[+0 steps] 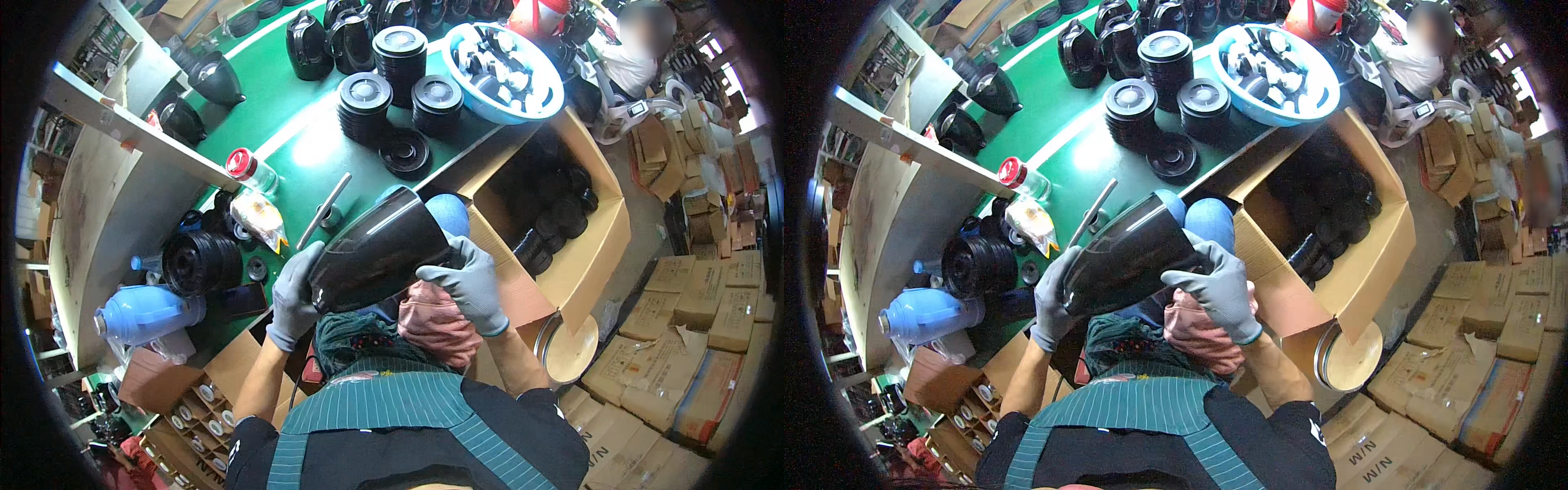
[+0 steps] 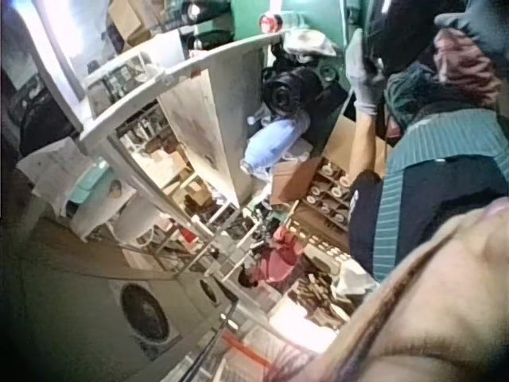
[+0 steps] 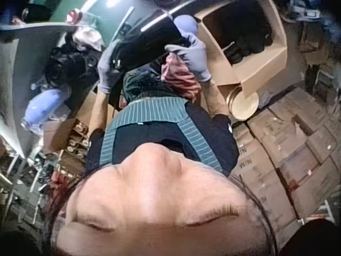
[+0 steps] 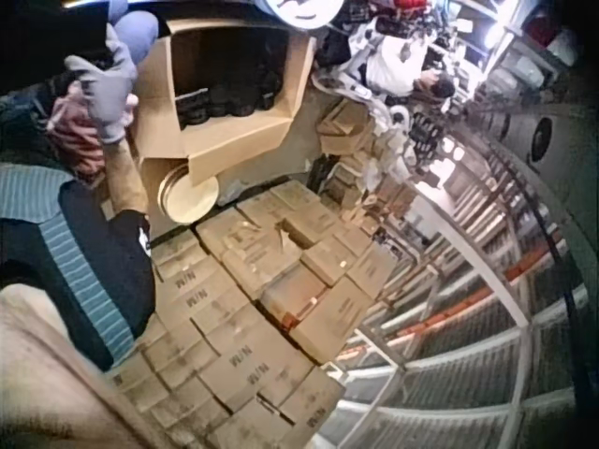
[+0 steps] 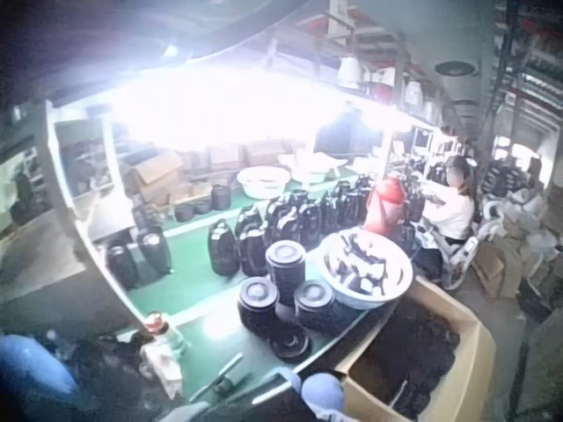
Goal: The person repeatedly picks up black cylindrical containers, inserts a metal rod into the opening, and places the containers on a green workbench. The person handles the containers one at a time and continues the cycle throughout the clip.
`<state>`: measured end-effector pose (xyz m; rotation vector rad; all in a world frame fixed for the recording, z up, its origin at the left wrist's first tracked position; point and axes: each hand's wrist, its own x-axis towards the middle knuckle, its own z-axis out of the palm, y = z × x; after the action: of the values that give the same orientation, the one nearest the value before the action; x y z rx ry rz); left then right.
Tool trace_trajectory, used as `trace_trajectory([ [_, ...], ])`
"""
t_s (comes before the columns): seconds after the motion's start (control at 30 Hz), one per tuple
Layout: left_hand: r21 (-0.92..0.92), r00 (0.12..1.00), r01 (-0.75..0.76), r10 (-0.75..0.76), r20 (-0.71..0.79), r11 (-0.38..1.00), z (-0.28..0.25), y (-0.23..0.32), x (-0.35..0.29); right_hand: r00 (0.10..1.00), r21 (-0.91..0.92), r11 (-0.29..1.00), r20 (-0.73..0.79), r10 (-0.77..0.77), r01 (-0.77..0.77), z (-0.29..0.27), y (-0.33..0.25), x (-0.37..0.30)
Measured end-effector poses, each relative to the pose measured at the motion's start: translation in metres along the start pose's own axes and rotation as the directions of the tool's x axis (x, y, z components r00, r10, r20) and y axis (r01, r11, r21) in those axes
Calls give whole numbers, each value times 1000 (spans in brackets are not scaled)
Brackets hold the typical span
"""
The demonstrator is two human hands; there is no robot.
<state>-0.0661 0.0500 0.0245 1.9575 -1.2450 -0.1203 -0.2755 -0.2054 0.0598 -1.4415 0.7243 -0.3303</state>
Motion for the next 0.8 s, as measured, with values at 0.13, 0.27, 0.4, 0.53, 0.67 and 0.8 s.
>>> trace_trajectory([
  [0.13, -211, 958, 285, -279, 57, 935, 11, 2, 13, 991, 2, 991, -9, -133, 133, 10, -5, 9],
  [0.27, -391, 943, 308, -333, 3, 867, 19, -12, 14, 998, 34, 999, 61, -7, 5, 18, -18, 21],
  [0.4, -310, 927, 371, -369, 67, 876, 6, -44, 33, 991, 73, 993, 103, 82, -90, 35, -7, 30],
  [0.53, -314, 941, 337, -320, 108, 888, 7, -120, 20, 955, -157, 981, 255, 151, -113, 37, -3, 50],
  [0.67, -241, 937, 339, -304, 171, 910, 18, -130, 7, 959, -167, 966, 237, -156, 198, 12, 5, 142],
  [0.8, -391, 905, 425, -380, 191, 816, 42, -107, 12, 805, -895, 444, -243, -542, 29, -5, 26, 279],
])
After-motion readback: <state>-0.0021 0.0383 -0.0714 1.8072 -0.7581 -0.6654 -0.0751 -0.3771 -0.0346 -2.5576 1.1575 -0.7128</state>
